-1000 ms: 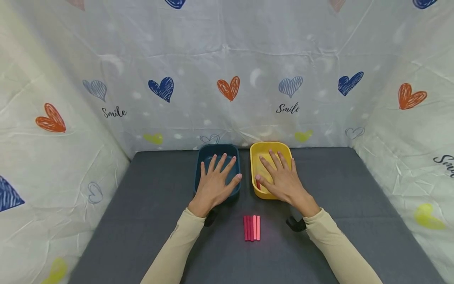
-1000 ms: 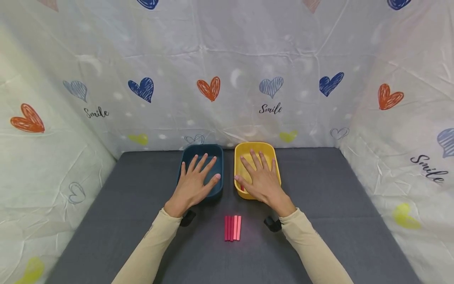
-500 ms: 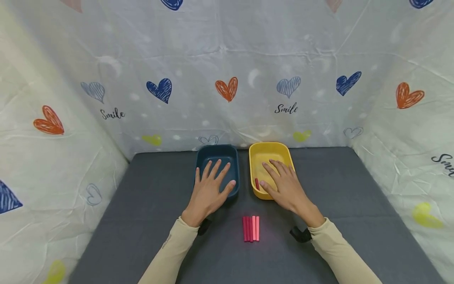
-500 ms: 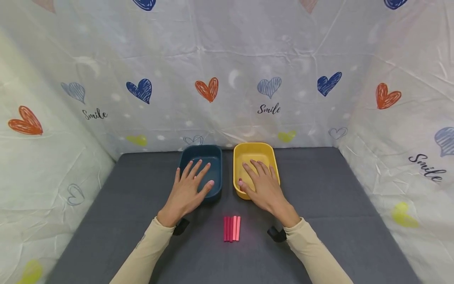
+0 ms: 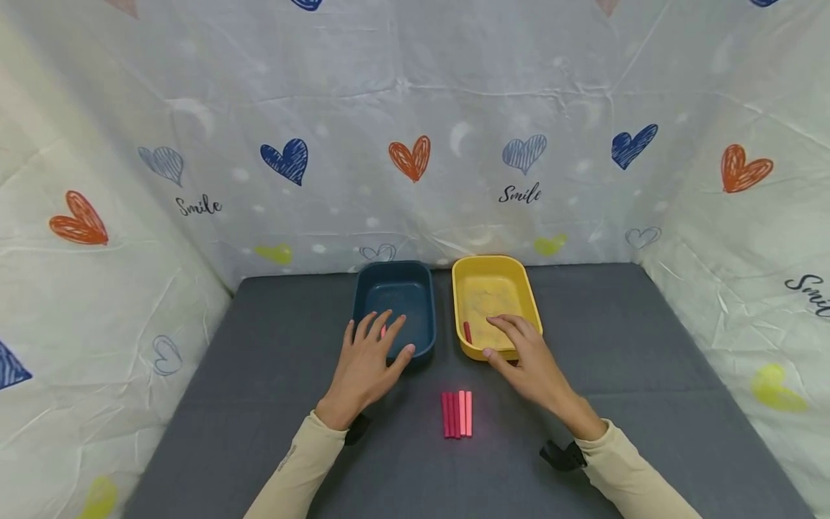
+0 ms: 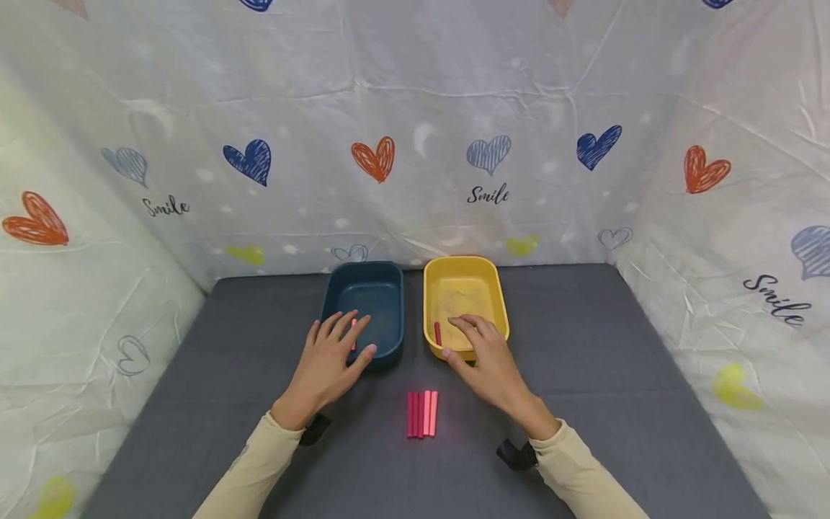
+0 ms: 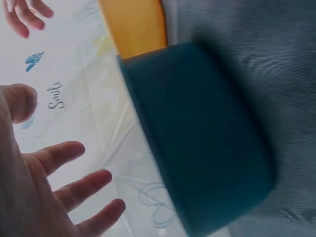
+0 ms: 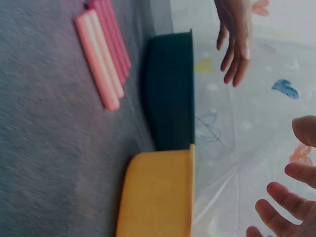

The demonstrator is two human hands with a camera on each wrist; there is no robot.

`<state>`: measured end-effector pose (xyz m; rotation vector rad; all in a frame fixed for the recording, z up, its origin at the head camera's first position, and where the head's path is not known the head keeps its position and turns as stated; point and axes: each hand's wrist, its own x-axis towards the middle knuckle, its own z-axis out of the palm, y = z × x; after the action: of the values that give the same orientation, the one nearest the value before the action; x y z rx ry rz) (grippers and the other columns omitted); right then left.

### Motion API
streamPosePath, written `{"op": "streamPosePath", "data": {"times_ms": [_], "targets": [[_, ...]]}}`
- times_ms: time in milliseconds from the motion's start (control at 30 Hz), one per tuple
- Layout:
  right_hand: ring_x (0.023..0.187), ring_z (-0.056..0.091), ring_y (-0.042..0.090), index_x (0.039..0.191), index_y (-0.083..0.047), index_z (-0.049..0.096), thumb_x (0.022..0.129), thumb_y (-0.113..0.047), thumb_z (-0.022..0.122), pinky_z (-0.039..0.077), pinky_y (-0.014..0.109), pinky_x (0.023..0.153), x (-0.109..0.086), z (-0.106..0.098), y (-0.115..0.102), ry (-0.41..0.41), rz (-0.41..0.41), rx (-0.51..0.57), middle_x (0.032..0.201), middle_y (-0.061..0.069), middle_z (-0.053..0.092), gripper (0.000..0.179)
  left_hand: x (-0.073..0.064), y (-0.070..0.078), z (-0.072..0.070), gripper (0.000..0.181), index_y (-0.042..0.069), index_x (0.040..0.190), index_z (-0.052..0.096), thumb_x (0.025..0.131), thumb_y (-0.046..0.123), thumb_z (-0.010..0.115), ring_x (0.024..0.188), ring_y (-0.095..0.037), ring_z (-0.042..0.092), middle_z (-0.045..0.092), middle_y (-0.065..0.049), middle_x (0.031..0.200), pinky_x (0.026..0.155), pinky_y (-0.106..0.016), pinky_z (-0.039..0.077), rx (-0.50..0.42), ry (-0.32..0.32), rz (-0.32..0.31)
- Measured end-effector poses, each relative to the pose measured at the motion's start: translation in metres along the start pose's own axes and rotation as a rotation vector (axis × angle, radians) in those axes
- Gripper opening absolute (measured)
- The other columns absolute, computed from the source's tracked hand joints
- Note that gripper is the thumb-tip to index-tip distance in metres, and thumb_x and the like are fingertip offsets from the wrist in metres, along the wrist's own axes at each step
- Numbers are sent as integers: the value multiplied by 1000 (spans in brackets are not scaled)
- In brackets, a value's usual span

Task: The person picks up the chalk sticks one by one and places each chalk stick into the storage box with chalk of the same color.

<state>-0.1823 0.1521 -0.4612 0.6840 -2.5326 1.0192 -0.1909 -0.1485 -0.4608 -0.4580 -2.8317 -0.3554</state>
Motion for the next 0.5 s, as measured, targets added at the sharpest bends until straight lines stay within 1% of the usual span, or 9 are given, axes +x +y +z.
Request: {"op": "streamPosePath", "data": {"times_ms": [100, 233, 333, 367, 433, 500], "targets": [[125, 51, 24, 135, -14, 56, 91, -31, 69, 45, 53, 102, -8, 2, -4, -3, 23, 53, 133, 4, 55, 49, -5, -5, 4, 58, 24, 148, 44, 99, 54, 46, 138, -34, 37, 46, -10, 149, 116, -64, 21, -1, 9, 9], [118, 57, 23, 131, -14, 58, 91, -28, 70, 51, 47, 94, -19, 5, -10, -32, 60, 133, 129, 0, 58, 44, -10, -12, 8, 55, 22, 146, 47, 100, 51, 48, 134, -34, 41, 48, -11, 146, 115, -63, 24, 2, 19, 22], [114, 58, 19, 129, -15, 59, 91, -26, 71, 53, 41, 89, -25, 8, -12, -42, 57, 163, 126, 1, 60, 41, -13, -16, 12, 53, 20, 145, 49, 100, 49, 48, 133, -34, 42, 50, -11, 144, 115, -62, 26, 7, 19, 32], [113, 59, 17, 128, -15, 60, 91, -26, 71, 54, 42, 89, -27, 10, -12, -39, 51, 167, 125, 2, 61, 40, -13, -17, 13, 53, 20, 144, 49, 100, 49, 48, 132, -34, 43, 51, -10, 142, 115, -62, 26, 11, 20, 37], [112, 58, 14, 125, -17, 61, 90, -25, 71, 54, 39, 88, -31, 13, -12, -35, 36, 179, 123, 1, 62, 37, -14, -20, 16, 52, 18, 142, 51, 100, 49, 48, 130, -34, 44, 52, -10, 138, 114, -61, 28, 22, 19, 45], [111, 59, 13, 124, -17, 62, 91, -25, 71, 54, 41, 88, -34, 17, -12, -44, 34, 195, 121, 0, 63, 35, -15, -23, 18, 51, 17, 139, 54, 100, 48, 49, 128, -34, 46, 54, -10, 135, 114, -61, 29, 37, 21, 54]]}}
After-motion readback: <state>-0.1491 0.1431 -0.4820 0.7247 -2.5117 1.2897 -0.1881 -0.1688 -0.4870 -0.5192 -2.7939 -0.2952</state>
